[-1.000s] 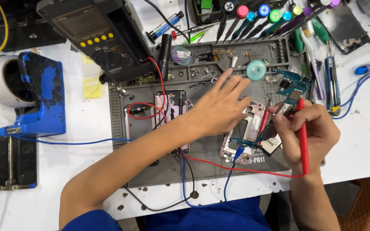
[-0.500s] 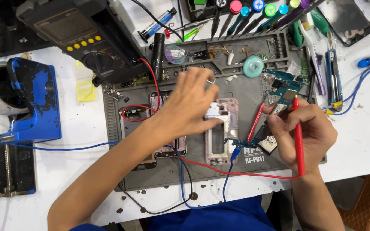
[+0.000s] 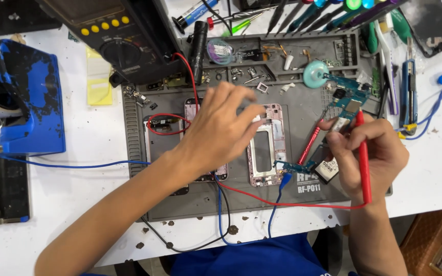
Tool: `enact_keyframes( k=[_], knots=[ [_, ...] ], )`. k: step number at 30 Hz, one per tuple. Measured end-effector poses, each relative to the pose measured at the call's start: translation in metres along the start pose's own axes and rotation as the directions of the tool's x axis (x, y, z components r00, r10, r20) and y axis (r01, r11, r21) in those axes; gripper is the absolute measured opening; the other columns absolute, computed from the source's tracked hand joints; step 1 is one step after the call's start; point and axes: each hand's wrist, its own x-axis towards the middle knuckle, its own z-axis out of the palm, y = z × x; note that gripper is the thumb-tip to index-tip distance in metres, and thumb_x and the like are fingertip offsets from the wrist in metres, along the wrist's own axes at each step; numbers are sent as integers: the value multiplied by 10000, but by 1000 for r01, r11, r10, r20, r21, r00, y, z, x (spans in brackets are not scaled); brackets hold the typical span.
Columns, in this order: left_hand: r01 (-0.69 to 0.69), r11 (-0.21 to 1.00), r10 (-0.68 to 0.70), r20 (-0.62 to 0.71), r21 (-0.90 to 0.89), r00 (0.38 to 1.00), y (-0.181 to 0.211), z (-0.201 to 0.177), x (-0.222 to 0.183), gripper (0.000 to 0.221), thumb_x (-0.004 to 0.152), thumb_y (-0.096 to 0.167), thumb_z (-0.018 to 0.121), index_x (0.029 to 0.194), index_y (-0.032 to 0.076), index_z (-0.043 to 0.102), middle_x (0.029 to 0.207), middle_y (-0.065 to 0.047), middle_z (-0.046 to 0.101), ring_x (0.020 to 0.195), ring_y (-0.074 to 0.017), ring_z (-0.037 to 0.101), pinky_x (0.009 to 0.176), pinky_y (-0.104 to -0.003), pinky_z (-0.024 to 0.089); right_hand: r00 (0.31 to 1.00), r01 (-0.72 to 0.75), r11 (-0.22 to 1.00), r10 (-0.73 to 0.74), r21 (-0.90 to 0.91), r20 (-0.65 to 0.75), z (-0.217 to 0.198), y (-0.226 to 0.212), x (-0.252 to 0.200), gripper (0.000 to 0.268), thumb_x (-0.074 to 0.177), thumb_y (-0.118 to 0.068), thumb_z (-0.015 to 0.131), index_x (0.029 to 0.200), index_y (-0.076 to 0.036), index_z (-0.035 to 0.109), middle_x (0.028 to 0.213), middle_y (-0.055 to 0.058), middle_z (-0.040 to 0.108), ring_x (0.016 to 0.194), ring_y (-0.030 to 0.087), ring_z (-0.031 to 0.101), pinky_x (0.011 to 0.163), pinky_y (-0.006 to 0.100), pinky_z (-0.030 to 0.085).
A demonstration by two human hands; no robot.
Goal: Testing internal phone components with a multimeter and screwing the motherboard into the frame.
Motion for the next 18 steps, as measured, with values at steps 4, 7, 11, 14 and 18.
enact_keyframes(
  k=[4, 7, 11, 14, 18],
  knots=[
    [-21, 1000, 21, -43, 9, 999, 15, -19, -14, 179, 994, 209, 774, 983, 53, 687, 1068, -133, 613, 940, -316, 520, 721, -420, 403, 1000, -16, 999, 16, -30, -12, 2, -2, -1, 316, 1016, 77, 633, 862, -72, 401, 741, 102, 455, 749, 234, 625, 919, 400, 643],
    [31, 994, -35, -34, -106, 999, 24, -31, -19, 116, 1013, 139, 712, 960, 45, 670, 1016, -116, 631, 911, -306, 505, 765, -422, 407, 978, -197, 980, 196, -2, 76, 7, -13, 2, 303, 1015, 33, 620, 846, -122, 422, 749, 36, 471, 989, 273, 780, 569, 220, 531],
    [328, 819, -349, 44, -471, 936, 35, -34, -17, 169, 972, 162, 702, 1090, 49, 659, 972, -59, 688, 734, -189, 533, 705, -319, 465, 899, -333, 940, 291, 77, 328, 13, -22, 2, 268, 978, 18, 608, 836, -123, 429, 742, 58, 530, 1006, 256, 790, 525, 211, 560],
    [510, 604, -492, 216, -612, 843, 42, -39, -19, 273, 914, 213, 744, 1163, 143, 658, 980, 25, 726, 561, -64, 484, 547, -222, 429, 889, -308, 948, 257, 80, 379, 16, -18, -2, 273, 966, 1, 633, 826, -131, 439, 737, 33, 514, 991, 258, 797, 553, 207, 542],
    [530, 371, -496, 320, -763, 807, 50, -40, -19, 243, 901, 226, 749, 1093, 100, 671, 895, 14, 707, 497, -18, 431, 471, -171, 351, 857, -290, 953, 218, 87, 467, 13, -22, -1, 277, 938, 2, 668, 802, -128, 464, 713, 37, 535, 760, 142, 685, 601, 214, 470]
  ],
)
